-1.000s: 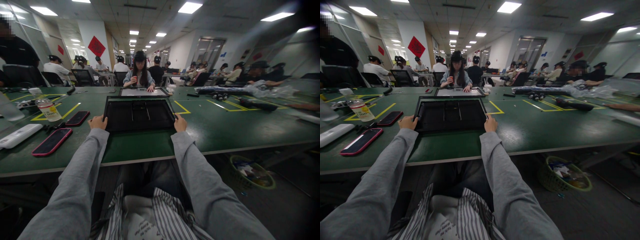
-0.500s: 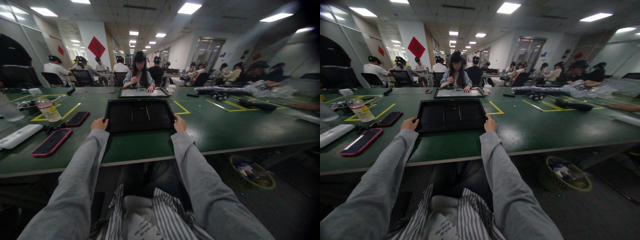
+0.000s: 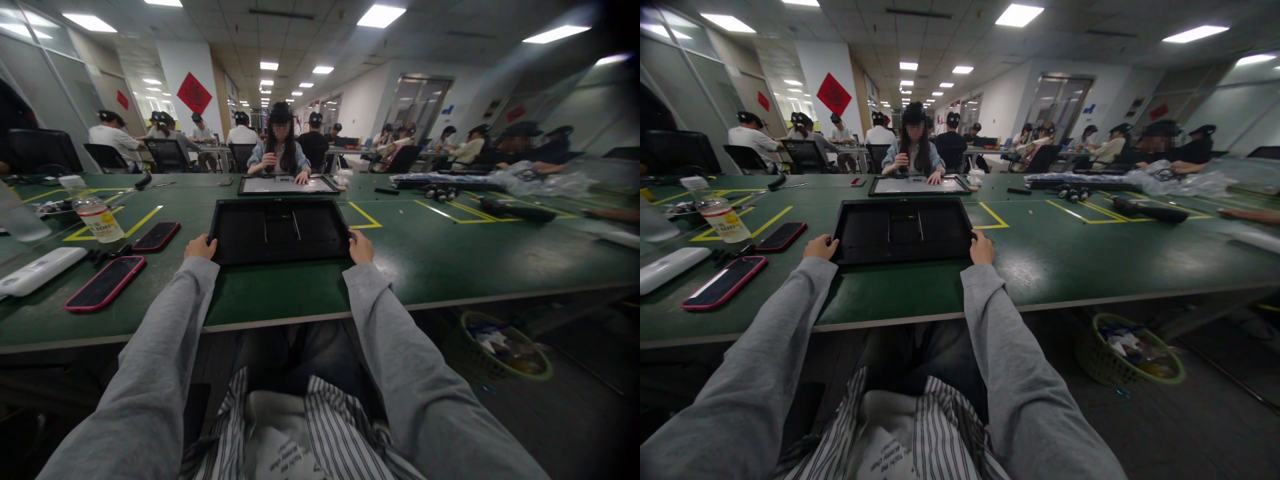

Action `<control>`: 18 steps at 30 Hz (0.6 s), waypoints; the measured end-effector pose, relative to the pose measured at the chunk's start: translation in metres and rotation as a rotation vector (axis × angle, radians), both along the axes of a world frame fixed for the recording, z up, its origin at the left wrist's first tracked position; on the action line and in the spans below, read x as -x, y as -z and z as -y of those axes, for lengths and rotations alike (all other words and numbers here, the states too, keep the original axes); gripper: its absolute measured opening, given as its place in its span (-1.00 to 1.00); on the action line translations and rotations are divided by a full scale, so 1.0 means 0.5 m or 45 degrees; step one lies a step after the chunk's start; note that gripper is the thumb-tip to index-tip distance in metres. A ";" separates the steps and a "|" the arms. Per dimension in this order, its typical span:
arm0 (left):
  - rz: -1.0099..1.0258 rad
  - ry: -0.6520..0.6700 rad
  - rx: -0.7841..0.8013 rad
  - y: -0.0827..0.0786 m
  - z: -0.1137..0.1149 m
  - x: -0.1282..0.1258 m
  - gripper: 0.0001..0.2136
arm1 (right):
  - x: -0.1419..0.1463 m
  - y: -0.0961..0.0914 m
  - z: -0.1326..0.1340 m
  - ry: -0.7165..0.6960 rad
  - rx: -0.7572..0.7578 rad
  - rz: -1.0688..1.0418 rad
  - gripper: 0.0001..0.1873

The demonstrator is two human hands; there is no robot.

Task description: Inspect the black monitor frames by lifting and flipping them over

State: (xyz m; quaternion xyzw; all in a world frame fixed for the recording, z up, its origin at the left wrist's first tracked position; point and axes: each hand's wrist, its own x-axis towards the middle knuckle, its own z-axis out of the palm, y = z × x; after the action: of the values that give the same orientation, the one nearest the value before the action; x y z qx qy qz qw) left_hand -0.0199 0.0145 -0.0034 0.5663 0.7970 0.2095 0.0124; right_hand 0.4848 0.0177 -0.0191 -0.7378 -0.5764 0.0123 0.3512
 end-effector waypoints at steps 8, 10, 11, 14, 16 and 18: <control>0.061 0.006 -0.026 0.005 -0.006 0.001 -0.46 | -0.003 0.004 -0.007 -0.024 -0.013 0.029 -0.49; 0.072 0.011 -0.024 0.000 -0.003 0.004 -0.43 | -0.005 0.006 -0.008 -0.014 -0.006 0.027 -0.49; 0.081 0.011 -0.016 -0.003 -0.002 0.008 -0.42 | -0.005 0.006 -0.009 -0.010 -0.001 0.027 -0.49; 0.125 0.002 0.037 -0.016 0.002 0.026 -0.41 | -0.006 0.006 -0.010 -0.004 -0.006 0.041 -0.52; 0.163 0.005 0.074 -0.022 0.002 0.042 -0.43 | -0.005 0.004 -0.010 0.004 -0.032 0.052 -0.54; 0.188 0.014 0.091 -0.023 -0.002 0.056 -0.47 | -0.004 0.001 -0.009 0.035 -0.066 0.051 -0.55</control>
State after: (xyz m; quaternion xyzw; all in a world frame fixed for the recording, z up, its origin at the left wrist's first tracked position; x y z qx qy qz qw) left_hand -0.0478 0.0152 0.0083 0.5528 0.7978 0.2222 0.0926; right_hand 0.4869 0.0223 -0.0195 -0.7364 -0.5732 -0.0222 0.3587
